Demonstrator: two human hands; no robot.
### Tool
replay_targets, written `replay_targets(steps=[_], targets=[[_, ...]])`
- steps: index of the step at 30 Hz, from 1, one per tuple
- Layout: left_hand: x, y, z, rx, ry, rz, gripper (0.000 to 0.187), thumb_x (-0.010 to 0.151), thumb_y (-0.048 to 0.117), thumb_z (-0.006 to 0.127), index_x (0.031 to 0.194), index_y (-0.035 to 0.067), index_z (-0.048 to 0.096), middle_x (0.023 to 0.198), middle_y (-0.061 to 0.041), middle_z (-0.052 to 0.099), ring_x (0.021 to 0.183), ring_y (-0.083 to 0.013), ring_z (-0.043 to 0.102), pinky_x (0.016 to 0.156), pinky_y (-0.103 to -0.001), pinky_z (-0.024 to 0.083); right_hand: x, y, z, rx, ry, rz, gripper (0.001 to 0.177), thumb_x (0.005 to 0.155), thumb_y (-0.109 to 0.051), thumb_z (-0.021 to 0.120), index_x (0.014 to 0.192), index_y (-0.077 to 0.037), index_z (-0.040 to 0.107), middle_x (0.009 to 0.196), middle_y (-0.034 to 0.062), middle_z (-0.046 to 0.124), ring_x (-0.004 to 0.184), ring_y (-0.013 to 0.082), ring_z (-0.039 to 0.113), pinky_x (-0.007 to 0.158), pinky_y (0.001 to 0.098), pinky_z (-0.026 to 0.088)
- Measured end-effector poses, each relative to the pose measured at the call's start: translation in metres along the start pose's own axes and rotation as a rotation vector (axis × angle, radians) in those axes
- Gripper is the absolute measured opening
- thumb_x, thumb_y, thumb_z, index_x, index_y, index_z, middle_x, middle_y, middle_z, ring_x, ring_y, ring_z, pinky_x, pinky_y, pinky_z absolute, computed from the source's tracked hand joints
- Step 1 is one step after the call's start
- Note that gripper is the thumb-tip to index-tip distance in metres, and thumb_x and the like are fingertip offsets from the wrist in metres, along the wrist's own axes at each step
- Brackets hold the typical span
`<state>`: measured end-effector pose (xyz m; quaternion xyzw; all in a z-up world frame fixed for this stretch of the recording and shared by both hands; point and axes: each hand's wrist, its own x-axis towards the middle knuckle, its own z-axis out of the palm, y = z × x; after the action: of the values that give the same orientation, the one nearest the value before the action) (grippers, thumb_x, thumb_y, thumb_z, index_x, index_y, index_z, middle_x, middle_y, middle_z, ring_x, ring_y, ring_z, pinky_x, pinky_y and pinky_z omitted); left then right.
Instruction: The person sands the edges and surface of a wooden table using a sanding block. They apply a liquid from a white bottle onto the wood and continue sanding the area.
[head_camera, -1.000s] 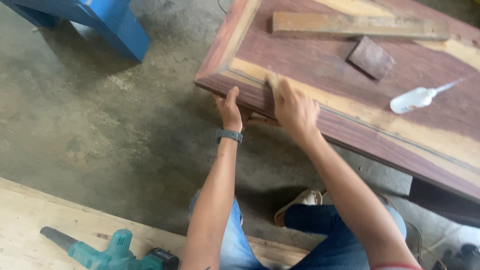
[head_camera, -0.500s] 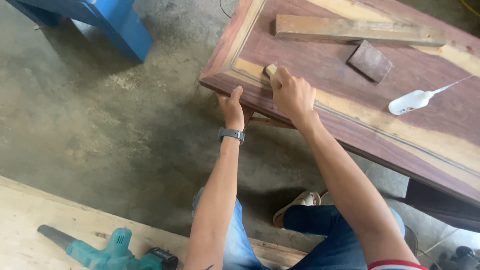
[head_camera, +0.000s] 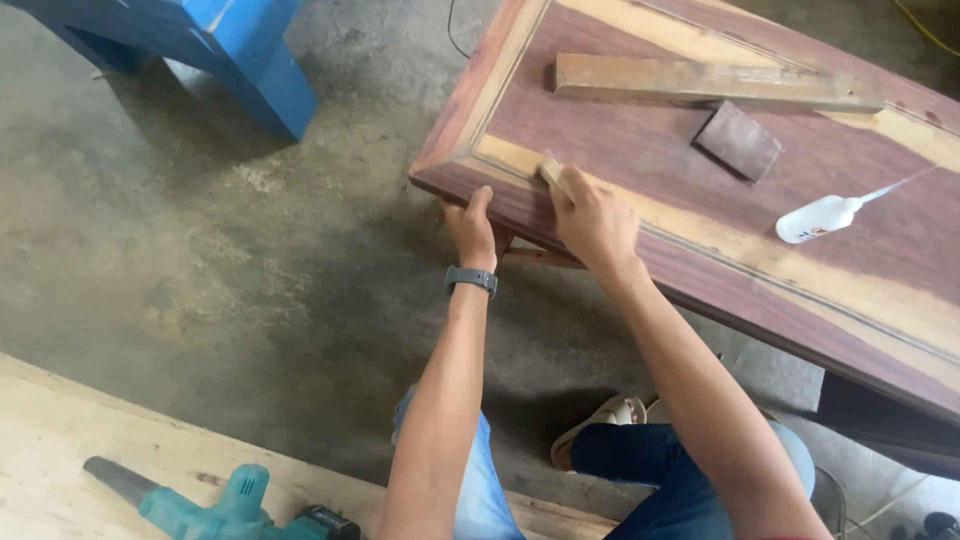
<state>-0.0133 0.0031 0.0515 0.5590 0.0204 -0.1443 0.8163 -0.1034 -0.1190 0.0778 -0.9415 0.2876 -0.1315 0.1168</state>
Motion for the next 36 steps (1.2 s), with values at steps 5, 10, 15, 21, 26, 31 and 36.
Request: replay_targets(steps=[5,10,15,21,26,31,36], targets=[[0.007,-0.008,-0.001,0.015,-0.007,0.016,0.084,0.095,0.023,0.068,0.16,0.006,0.02,0.161,-0.022,0.028,0.151,-0.036,0.029,0.128,-0.052,0.025,-0.005,0.0,-0.01,-0.04,0.063,-0.037,0.031,0.105,-0.048,0.054,0.124,-0.027,0.065,0.081,0.0177,0.072,0.077,0.0457,0.074,0.067,0.0577,0.058],[0.003,0.002,-0.007,0.119,0.072,-0.025,0.094,0.088,0.025,0.076,0.16,0.006,0.019,0.162,-0.022,0.028,0.153,-0.0343,0.027,0.129,-0.05,0.021,0.014,0.011,0.01,-0.116,-0.112,0.099,0.037,0.098,-0.062,0.049,0.129,-0.044,0.057,0.085,0.0124,0.075,0.085,0.0414,0.076,0.075,0.0557,0.057],[0.01,0.006,-0.01,0.17,0.039,-0.013,0.103,0.087,0.021,0.078,0.159,0.002,0.008,0.163,-0.026,0.019,0.154,-0.0369,0.021,0.129,-0.053,0.016,-0.03,0.012,-0.011,-0.078,-0.165,0.151,0.041,0.102,-0.062,0.046,0.133,-0.038,0.059,0.088,0.0173,0.073,0.088,0.044,0.075,0.075,0.0585,0.058],[0.003,0.024,-0.009,0.104,-0.022,-0.074,0.11,0.09,0.021,0.075,0.16,0.002,-0.008,0.167,-0.027,0.0,0.156,-0.0389,0.004,0.13,-0.055,0.005,0.04,0.025,0.038,-0.052,-0.157,0.076,0.038,0.094,-0.062,0.053,0.124,-0.042,0.064,0.087,0.0107,0.075,0.086,0.0377,0.076,0.073,0.0538,0.06],[0.005,0.027,-0.009,0.089,-0.043,-0.073,0.11,0.092,0.02,0.074,0.16,0.002,-0.01,0.167,-0.028,-0.004,0.157,-0.0393,-0.001,0.129,-0.056,0.002,-0.023,-0.009,-0.002,-0.019,-0.124,0.075,0.04,0.098,-0.05,0.054,0.13,-0.03,0.064,0.085,0.025,0.072,0.086,0.0496,0.073,0.074,0.0618,0.058],[-0.002,0.044,-0.003,0.06,-0.082,-0.111,0.112,0.094,0.019,0.072,0.16,0.005,-0.016,0.168,-0.025,-0.01,0.157,-0.0369,-0.004,0.127,-0.055,0.002,0.005,-0.019,0.013,-0.044,-0.152,0.16,0.039,0.099,-0.065,0.044,0.121,-0.038,0.061,0.084,0.0169,0.073,0.09,0.0442,0.074,0.081,0.0586,0.058],[-0.002,0.038,-0.003,0.061,-0.061,-0.124,0.113,0.093,0.018,0.073,0.16,0.004,-0.017,0.168,-0.026,-0.011,0.157,-0.0382,-0.005,0.127,-0.057,0.002,-0.038,-0.02,0.0,-0.038,-0.15,0.177,0.034,0.102,-0.059,0.048,0.124,-0.036,0.06,0.081,0.0206,0.072,0.086,0.0464,0.074,0.076,0.0585,0.058]])
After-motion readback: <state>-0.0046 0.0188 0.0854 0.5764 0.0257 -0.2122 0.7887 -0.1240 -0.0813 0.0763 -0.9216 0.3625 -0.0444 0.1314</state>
